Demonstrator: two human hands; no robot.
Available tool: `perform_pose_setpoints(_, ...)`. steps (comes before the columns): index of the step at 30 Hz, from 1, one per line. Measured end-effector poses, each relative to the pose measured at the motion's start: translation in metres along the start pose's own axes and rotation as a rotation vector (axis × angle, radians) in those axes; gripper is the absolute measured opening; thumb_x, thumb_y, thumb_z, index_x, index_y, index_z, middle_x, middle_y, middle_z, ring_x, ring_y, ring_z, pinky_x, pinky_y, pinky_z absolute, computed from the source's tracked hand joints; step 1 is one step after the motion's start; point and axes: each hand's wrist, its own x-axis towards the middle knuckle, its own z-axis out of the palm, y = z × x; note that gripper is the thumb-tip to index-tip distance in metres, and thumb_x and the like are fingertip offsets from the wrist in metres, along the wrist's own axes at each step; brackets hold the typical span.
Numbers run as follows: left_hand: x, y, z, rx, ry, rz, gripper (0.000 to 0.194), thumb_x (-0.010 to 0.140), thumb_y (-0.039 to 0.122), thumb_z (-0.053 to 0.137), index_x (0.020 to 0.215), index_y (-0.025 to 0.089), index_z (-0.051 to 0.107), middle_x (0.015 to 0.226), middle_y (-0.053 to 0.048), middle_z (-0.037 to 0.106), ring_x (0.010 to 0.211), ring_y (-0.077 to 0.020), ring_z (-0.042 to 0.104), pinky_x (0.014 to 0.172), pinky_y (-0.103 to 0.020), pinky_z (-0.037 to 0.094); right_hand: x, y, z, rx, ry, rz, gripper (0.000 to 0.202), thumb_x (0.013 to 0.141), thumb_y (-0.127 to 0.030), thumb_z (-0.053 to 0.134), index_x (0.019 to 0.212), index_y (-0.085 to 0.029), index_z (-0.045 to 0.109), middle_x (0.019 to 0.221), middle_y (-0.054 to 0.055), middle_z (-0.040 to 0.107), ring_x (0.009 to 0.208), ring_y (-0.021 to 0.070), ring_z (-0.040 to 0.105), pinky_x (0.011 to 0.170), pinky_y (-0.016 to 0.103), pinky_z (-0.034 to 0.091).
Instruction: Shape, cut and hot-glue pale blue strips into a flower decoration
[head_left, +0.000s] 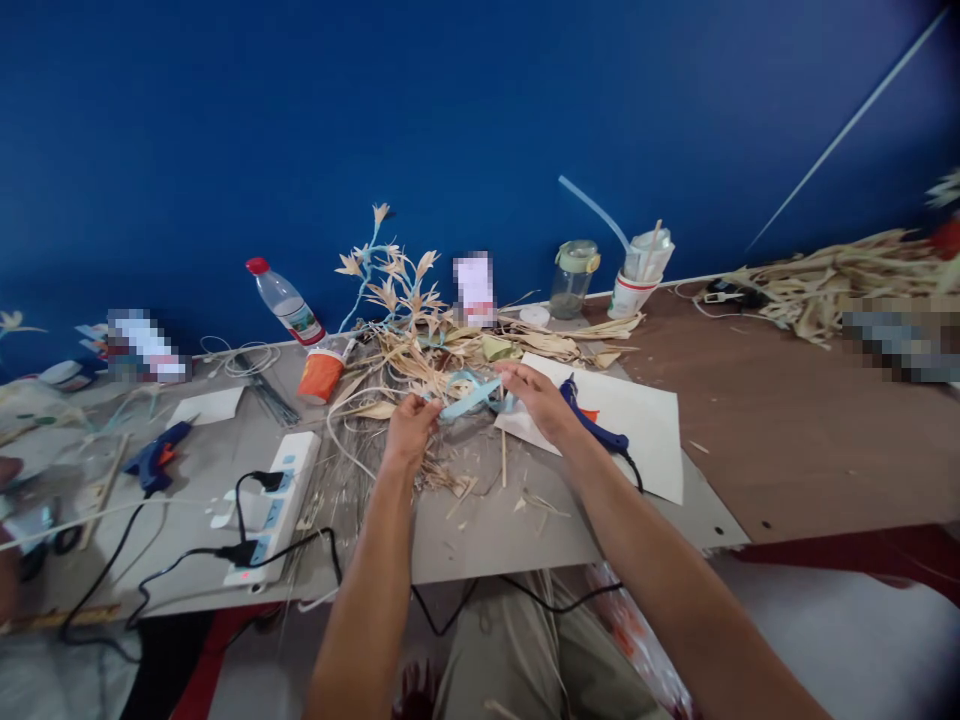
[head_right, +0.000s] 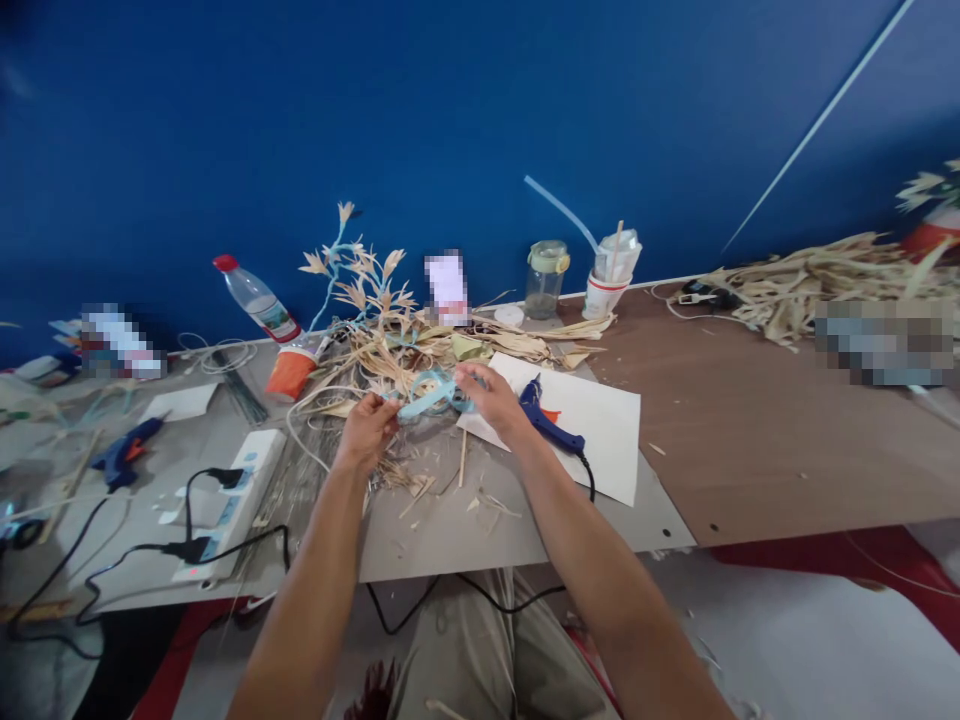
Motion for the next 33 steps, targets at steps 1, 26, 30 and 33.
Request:
perform_pose_setpoints(1, 0.001, 0.001, -0.001, 0.016, 0.070, 0.034, 0.033, 0.058, 0.031, 0.071, 0.063, 0.017, 0.042, 0.047, 0.009, 0.043, 0.038, -0.0031, 0.035, 0.041, -0.017, 0.024, 0.002, 0.002, -0.003, -0.073, 0.112, -0.039, 0.039, 0.078, -0.045, 0.051, 0.101, -0.015, 0.063, 0.098, 0.008, 0.062, 0.089, 0.0183, 0.055, 0.078, 0.030, 0.043)
perform_pose_setpoints(26, 0.003, -0.003, 0.010, -0.256, 0.382, 0.262, 0.037, 0.061, 0.035, 0.073, 0.068, 0.017, 0.041, 0.055, 0.008, 0.046, 0.041, -0.0016, 0.035, 0.041, -0.017, 0.024, -0.002, 0.004, -0.012, -1.018, -0.246, -0.128, 0.025, 0.082, -0.035, 0.051, 0.073, -0.022, 0.071, 0.101, 0.008, 0.064, 0.106, 0.0273, 0.043, 0.090, 0.046, 0.022)
perform_pose_setpoints(30, 0.003, -0.007, 0.011, -0.219, 0.354, 0.248, 0.036, 0.061, 0.037, 0.072, 0.069, 0.018, 0.042, 0.054, 0.009, 0.046, 0.041, -0.0020, 0.035, 0.042, -0.017, 0.026, -0.002, 0.005, -0.009, -1.008, -0.215, -0.143, 0.020, 0.079, -0.036, 0.055, 0.079, -0.021, 0.069, 0.101, 0.008, 0.064, 0.106, 0.0265, 0.043, 0.091, 0.044, 0.022)
perform_pose_setpoints(33, 0.003, -0.009, 0.011, -0.191, 0.340, 0.234, 0.035, 0.062, 0.037, 0.071, 0.071, 0.018, 0.042, 0.054, 0.009, 0.047, 0.041, -0.0024, 0.036, 0.042, -0.018, 0.026, -0.003, 0.005, -0.002, -1.011, -0.184, -0.159, 0.023, 0.079, -0.032, 0.054, 0.097, -0.023, 0.066, 0.107, 0.008, 0.063, 0.108, 0.0259, 0.042, 0.090, 0.042, 0.023)
